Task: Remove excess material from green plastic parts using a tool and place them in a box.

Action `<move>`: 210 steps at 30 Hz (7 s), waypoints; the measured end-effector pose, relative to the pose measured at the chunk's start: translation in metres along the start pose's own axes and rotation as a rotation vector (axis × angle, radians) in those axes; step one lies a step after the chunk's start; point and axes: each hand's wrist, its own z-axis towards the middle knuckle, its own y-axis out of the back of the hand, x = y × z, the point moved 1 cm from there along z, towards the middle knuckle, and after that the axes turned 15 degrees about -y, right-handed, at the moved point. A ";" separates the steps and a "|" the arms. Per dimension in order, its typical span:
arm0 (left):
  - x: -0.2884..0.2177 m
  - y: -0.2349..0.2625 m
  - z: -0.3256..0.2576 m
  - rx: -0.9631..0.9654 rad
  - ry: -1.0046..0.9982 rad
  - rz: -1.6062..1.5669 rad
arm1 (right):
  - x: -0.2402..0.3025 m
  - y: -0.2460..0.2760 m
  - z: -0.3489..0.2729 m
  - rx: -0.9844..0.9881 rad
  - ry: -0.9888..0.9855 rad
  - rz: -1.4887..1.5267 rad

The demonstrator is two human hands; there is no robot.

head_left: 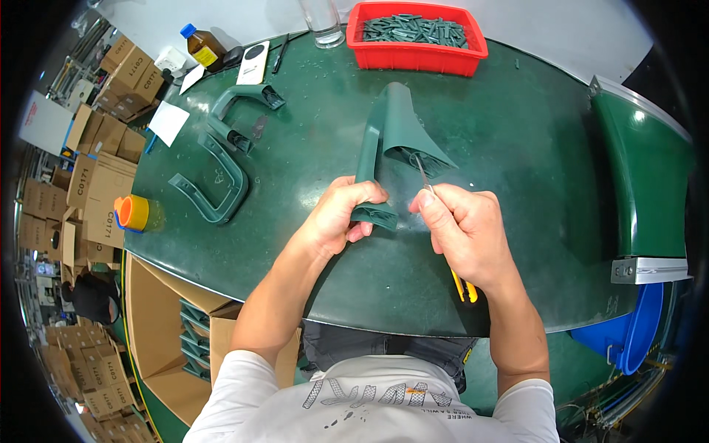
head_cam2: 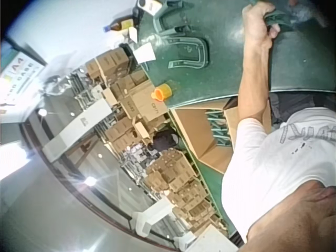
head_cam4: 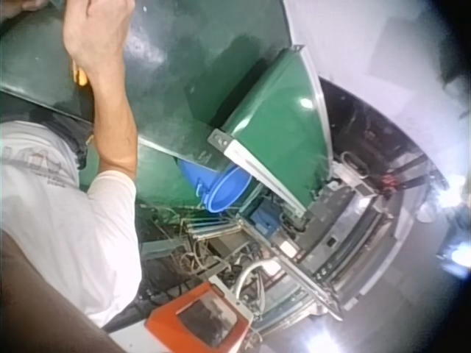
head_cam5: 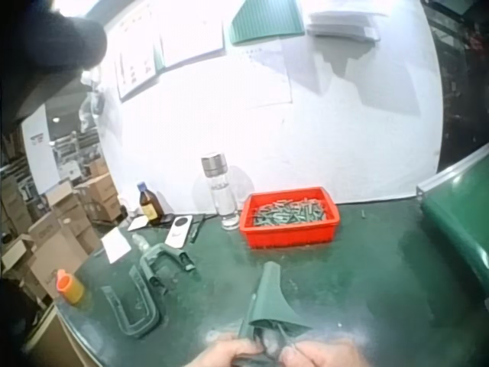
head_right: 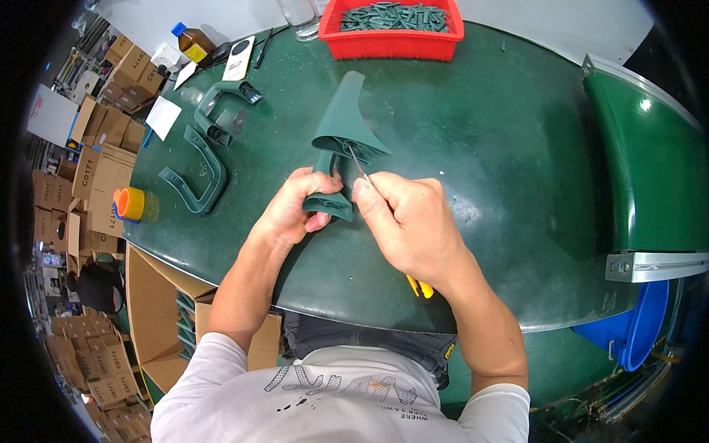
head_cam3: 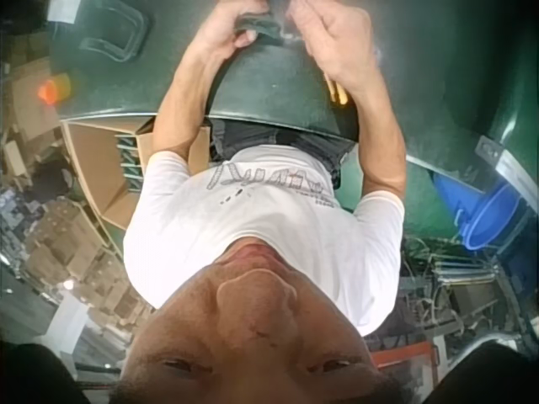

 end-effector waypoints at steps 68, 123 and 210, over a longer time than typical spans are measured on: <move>0.078 0.241 -0.600 -2.142 0.369 1.556 | -0.045 -0.028 0.041 -0.175 0.052 0.079; 0.129 0.377 -0.345 -0.604 0.645 1.499 | -0.048 -0.029 0.059 0.188 -0.215 0.226; -0.010 0.034 0.007 0.223 -0.628 -0.261 | -0.013 -0.006 0.052 -0.232 -0.135 0.491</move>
